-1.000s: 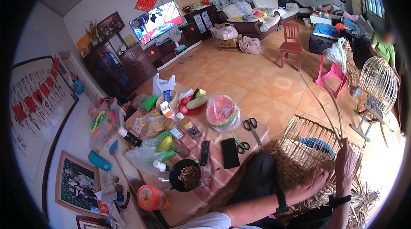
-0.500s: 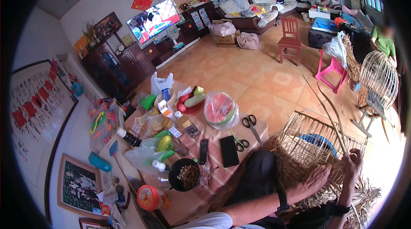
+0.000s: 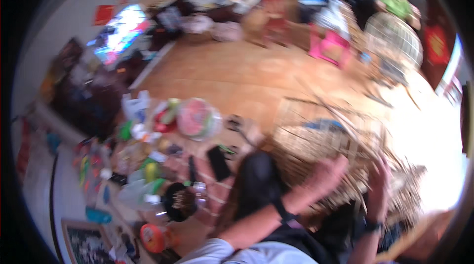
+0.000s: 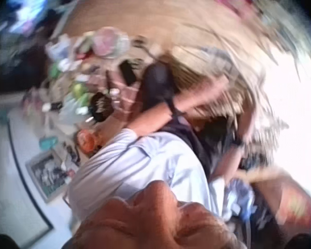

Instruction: Hand-weaving a bamboo cage structure using long bamboo strips.

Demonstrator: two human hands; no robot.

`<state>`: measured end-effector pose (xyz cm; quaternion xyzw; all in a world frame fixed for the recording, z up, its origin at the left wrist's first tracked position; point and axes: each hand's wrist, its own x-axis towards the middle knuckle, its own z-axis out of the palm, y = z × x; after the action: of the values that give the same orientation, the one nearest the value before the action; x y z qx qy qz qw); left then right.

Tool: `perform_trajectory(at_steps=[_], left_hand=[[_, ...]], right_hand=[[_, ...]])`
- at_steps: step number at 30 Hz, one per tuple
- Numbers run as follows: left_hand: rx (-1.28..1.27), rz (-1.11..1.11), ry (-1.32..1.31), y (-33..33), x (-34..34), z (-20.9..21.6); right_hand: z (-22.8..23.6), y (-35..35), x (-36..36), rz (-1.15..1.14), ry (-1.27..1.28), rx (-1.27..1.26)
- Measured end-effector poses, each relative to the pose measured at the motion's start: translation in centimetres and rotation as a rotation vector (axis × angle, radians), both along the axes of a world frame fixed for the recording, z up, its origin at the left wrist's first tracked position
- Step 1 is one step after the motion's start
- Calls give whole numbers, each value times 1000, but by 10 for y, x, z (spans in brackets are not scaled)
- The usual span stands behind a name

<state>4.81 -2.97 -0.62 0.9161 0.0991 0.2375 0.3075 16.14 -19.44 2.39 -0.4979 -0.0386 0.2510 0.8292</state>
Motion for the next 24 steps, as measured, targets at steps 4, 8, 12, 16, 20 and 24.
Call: perform_trajectory(at_steps=[4,8,12,16,20,24], left_hand=[[-42,-45,59,15,-16,21],[45,-227,104,10,-12,22],[213,-248,65,13,-15,18],[242,-286,116,9,-13,13],[321,-298,76,16,-17,27],[114,-92,-136,14,-16,63]], right_hand=[[2,33,41,302,-483,-429],[2,0,30,400,-324,-492],[-13,-23,-16,246,81,-180],[-43,-37,-42,375,19,-103],[-18,-32,-26,581,-183,-417],[-34,-37,-30,451,-179,-431]])
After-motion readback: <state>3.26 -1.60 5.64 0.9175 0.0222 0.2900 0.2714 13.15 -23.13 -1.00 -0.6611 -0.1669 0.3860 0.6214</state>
